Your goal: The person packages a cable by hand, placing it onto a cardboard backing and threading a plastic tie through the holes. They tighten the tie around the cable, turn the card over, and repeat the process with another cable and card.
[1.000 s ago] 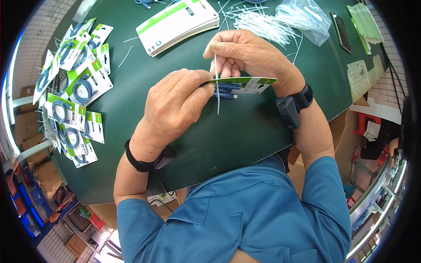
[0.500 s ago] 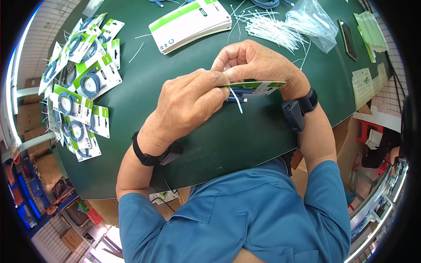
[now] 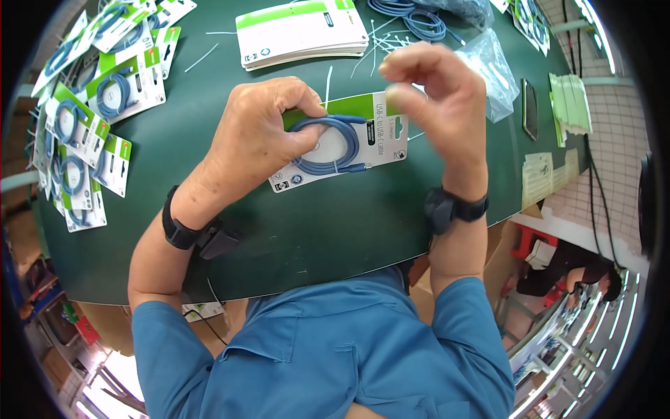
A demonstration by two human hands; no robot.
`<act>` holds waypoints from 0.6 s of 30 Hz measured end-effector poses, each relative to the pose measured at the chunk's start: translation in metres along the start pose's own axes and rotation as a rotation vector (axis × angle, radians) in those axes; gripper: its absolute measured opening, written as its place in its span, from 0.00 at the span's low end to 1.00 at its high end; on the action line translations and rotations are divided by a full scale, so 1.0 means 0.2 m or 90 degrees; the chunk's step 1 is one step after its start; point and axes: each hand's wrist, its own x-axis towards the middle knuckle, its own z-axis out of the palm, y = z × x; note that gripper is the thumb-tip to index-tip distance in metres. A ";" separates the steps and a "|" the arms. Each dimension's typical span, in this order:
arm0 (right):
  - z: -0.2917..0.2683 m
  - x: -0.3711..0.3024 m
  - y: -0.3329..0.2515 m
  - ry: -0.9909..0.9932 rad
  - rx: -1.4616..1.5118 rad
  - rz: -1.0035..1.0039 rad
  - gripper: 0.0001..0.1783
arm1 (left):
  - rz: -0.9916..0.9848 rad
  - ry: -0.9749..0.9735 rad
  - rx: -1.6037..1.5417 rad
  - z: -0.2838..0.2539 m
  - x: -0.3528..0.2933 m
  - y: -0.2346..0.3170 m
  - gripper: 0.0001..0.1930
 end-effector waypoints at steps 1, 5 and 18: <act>0.04 0.00 -0.02 -0.011 -0.003 -0.001 0.15 | -0.003 0.011 -0.003 0.00 -0.01 -0.01 0.07; 0.17 -0.02 -0.05 -0.142 -0.357 -0.191 0.17 | -0.058 -0.001 -0.033 -0.01 -0.03 -0.04 0.07; 0.21 -0.03 0.03 -0.113 -0.380 -0.164 0.16 | -0.065 0.018 -0.039 0.06 -0.04 -0.08 0.07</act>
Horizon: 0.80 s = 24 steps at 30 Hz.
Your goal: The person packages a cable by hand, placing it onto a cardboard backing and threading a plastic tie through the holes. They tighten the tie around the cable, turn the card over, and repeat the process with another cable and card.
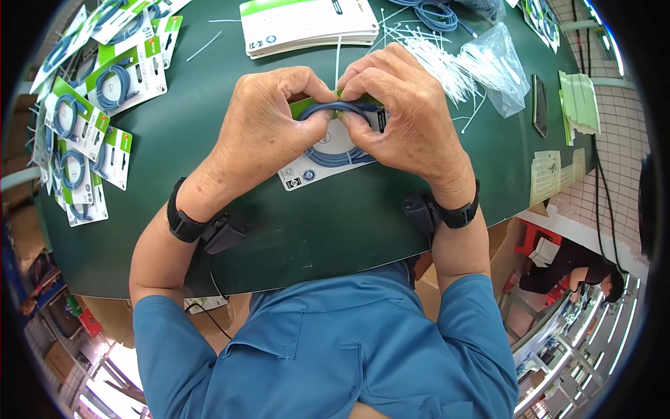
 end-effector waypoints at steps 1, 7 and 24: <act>0.00 0.00 0.00 0.002 -0.006 -0.005 0.16 | -0.023 0.003 -0.018 0.01 0.00 0.00 0.07; -0.02 -0.02 0.03 -0.009 0.021 -0.005 0.14 | -0.041 -0.005 -0.044 0.03 -0.01 -0.02 0.06; 0.09 -0.08 0.06 -0.004 0.099 0.106 0.03 | -0.083 -0.068 -0.061 0.09 -0.03 -0.08 0.06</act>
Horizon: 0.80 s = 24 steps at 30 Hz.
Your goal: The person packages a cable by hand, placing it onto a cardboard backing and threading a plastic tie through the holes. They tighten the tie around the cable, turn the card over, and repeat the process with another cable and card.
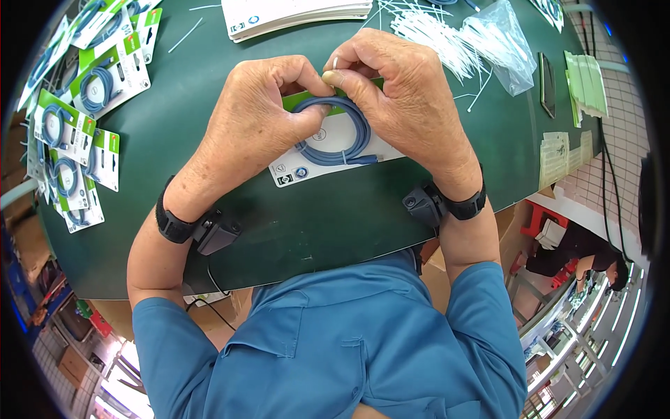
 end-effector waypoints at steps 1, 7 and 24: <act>0.01 0.00 0.00 0.016 -0.017 -0.012 0.03 | -0.008 -0.007 -0.004 0.00 0.00 -0.01 0.06; 0.09 0.00 0.03 0.086 -0.101 -0.084 0.06 | -0.056 -0.035 -0.068 0.00 0.00 -0.04 0.05; 0.08 0.05 0.06 0.151 -0.030 -0.183 0.05 | -0.080 -0.082 -0.115 0.02 -0.02 -0.05 0.04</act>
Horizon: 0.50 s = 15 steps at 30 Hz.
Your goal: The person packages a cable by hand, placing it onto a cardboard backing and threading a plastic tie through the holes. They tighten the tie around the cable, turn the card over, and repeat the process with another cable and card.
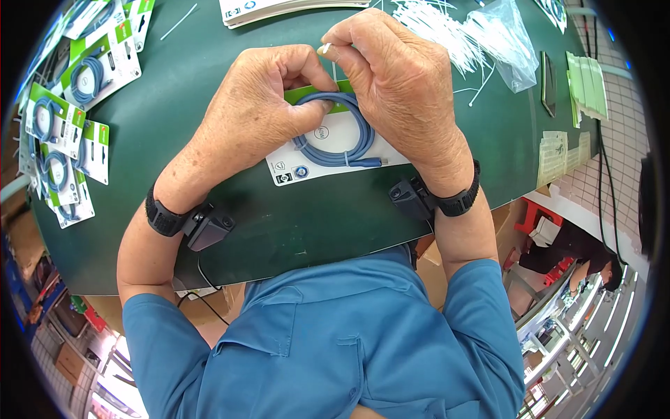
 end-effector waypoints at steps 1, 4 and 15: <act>0.04 0.00 0.08 0.064 -0.028 -0.145 0.05 | 0.002 -0.004 0.000 0.00 0.00 0.00 0.04; 0.08 -0.01 0.11 0.131 -0.051 -0.285 0.05 | 0.008 -0.002 0.008 0.00 0.00 0.00 0.04; 0.09 0.00 0.08 0.153 -0.039 -0.270 0.07 | 0.007 -0.001 0.017 -0.01 -0.01 0.01 0.04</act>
